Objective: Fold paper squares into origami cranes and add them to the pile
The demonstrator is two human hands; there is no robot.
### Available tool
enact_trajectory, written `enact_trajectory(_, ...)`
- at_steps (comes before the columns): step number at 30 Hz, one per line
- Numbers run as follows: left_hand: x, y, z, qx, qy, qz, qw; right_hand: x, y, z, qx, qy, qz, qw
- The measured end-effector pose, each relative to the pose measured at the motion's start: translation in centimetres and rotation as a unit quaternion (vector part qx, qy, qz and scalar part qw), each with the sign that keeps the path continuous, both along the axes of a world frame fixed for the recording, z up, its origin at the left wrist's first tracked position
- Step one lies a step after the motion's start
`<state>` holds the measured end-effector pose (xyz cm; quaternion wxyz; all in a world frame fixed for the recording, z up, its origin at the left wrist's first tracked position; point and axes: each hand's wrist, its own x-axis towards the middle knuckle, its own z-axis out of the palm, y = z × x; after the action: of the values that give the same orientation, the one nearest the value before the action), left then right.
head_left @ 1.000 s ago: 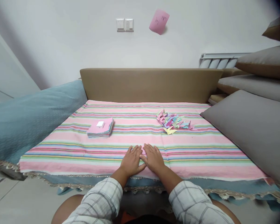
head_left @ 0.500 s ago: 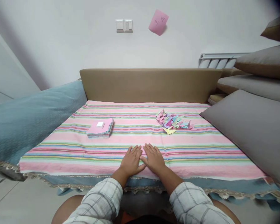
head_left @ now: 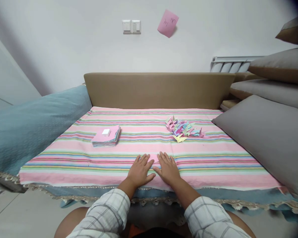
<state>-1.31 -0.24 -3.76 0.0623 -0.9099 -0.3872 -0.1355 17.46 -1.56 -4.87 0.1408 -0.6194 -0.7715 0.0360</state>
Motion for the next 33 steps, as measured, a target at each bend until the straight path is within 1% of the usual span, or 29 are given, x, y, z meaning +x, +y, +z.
enact_trajectory(5, 0.1, -0.1, 0.1, -0.003, 0.007, 0.005, 1.0, 0.6, -0.3, -0.2, -0.003, 0.0, -0.032, 0.999)
enact_trajectory(11, 0.0, 0.0, 0.1, 0.004, 0.011, 0.003, 1.0, 1.1, -0.5, -1.0, 0.005, 0.016, -0.087, 0.996)
enact_trajectory(13, 0.0, 0.1, 0.1, 0.006, 0.014, 0.002, 1.0, 1.2, -0.6, -1.2, 0.025, 0.022, -0.106, 0.994)
enact_trajectory(15, 0.0, 0.1, 0.1, 0.009, 0.014, 0.002, 1.0, 1.3, -0.7, -1.2, 0.063, 0.022, -0.115, 0.991)
enact_trajectory(16, 0.0, 0.1, 0.1, 0.01, 0.013, 0.001, 1.0, 1.3, -0.7, -1.2, 0.085, 0.018, -0.105, 0.991)
enact_trajectory(17, 0.0, 0.1, 0.1, 0.011, 0.012, 0.0, 1.0, 1.3, -0.8, -1.1, 0.103, 0.011, -0.081, 0.991)
enact_trajectory(19, 0.0, 0.0, 0.0, 0.012, 0.011, 0.002, 1.0, 1.3, -0.8, -0.8, 0.125, -0.009, 0.003, 0.992)
enact_trajectory(21, 0.0, 0.0, 0.1, 0.011, 0.011, 0.004, 1.0, 1.3, -0.7, -0.5, 0.125, -0.028, 0.1, 0.987)
enact_trajectory(23, 0.0, 0.0, 0.1, 0.01, 0.012, 0.001, 1.0, 1.3, -0.5, -0.3, 0.116, -0.037, 0.159, 0.98)
enact_trajectory(25, 0.0, 0.1, 0.2, 0.009, 0.009, -0.003, 1.0, 1.3, -0.4, -0.1, 0.099, -0.037, 0.177, 0.978)
enact_trajectory(30, 0.1, 0.1, 0.4, 0.005, -0.002, -0.004, 1.0, 1.5, -0.2, 0.2, 0.048, -0.018, 0.157, 0.986)
enact_trajectory(33, -0.1, 0.3, 0.4, 0.0, 0.0, -0.015, 1.0, 1.4, -0.3, 0.4, 0.034, -0.007, 0.149, 0.988)
